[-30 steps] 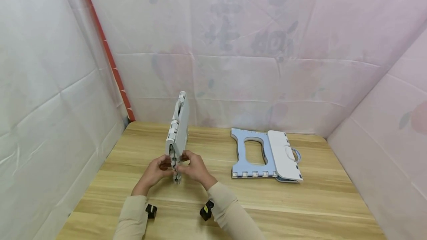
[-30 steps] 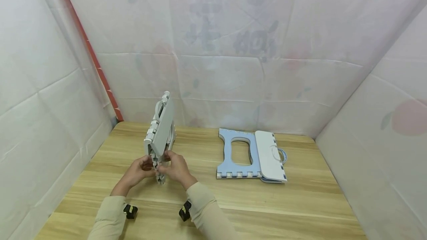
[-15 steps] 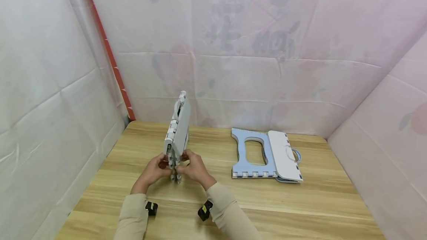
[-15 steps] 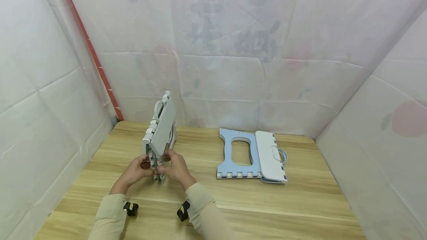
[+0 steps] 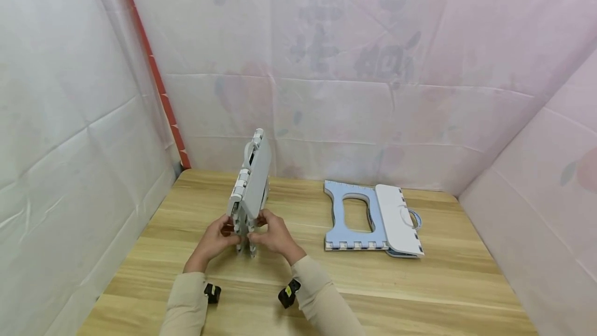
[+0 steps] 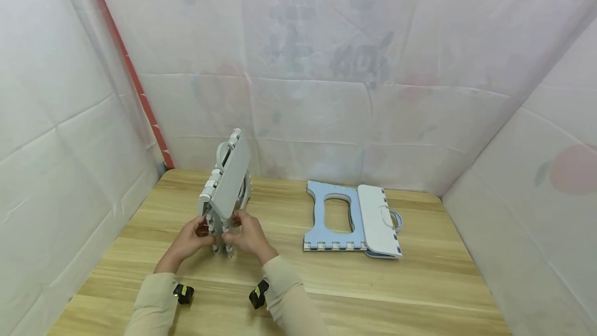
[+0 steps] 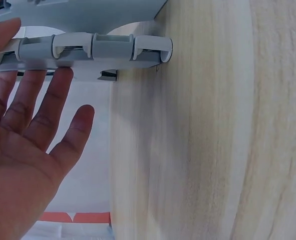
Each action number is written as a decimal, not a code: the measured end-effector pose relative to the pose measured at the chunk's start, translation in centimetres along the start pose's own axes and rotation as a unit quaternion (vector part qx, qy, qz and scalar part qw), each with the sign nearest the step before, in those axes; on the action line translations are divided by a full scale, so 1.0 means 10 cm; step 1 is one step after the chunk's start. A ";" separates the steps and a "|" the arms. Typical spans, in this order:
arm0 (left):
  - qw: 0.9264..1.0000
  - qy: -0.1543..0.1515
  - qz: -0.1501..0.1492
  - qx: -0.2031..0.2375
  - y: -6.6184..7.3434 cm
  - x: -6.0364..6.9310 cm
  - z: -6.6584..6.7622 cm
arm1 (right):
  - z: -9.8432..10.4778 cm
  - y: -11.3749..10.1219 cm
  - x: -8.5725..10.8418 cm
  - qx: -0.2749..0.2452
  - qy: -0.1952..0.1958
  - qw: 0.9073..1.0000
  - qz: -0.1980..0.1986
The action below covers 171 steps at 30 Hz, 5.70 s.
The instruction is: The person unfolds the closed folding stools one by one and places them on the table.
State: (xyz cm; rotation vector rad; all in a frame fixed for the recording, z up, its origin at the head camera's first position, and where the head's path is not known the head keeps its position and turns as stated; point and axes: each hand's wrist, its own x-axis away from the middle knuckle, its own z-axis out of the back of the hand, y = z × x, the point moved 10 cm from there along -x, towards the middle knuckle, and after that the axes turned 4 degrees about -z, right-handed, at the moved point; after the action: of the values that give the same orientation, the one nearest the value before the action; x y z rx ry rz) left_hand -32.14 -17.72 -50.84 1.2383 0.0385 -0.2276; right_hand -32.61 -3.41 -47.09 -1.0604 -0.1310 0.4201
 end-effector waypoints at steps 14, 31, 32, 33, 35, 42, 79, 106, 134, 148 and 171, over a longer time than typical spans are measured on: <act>1.000 0.004 -0.002 0.023 0.19 0.09 0.02 | 0.10 0.04 0.06 0.005 -0.008 1.000 -0.007; 1.000 -0.003 -0.018 0.012 0.37 0.12 0.03 | 0.25 0.08 0.09 -0.002 -0.020 1.000 0.005; 1.000 -0.005 -0.022 0.009 0.37 0.11 0.03 | 0.25 0.09 0.09 -0.001 -0.020 1.000 0.006; 1.000 -0.006 -0.022 0.012 0.33 0.10 0.03 | 0.26 0.09 0.09 0.000 -0.019 1.000 0.006; 1.000 -0.005 -0.026 0.014 0.24 0.07 0.03 | 0.27 0.10 0.10 0.003 -0.016 1.000 0.008; 1.000 0.006 -0.027 0.008 -0.01 0.02 0.07 | 0.31 0.11 0.12 0.011 -0.013 1.000 0.016; 0.999 -0.018 -0.032 0.009 -0.01 0.05 0.16 | 0.49 0.16 0.19 0.003 -0.003 1.000 0.031; 0.999 -0.027 -0.038 0.000 -0.04 0.00 0.25 | 0.57 0.22 0.18 -0.013 0.003 1.000 0.016; 1.000 -0.022 -0.002 0.015 0.02 0.07 0.28 | 0.53 0.22 0.31 -0.047 0.014 0.999 -0.004; 0.991 0.041 -0.075 -0.101 0.41 0.07 0.53 | 0.81 -0.08 0.33 0.108 0.072 0.990 0.051; 0.943 0.138 -0.234 -0.189 1.24 0.16 0.65 | 1.04 -0.59 0.30 0.171 0.141 0.962 0.157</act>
State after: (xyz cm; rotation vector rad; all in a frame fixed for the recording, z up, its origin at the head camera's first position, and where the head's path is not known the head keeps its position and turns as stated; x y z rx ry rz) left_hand -28.83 -20.31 -37.41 0.8522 0.6002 -0.4355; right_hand -31.43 3.85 -37.19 -0.7881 0.3592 0.5500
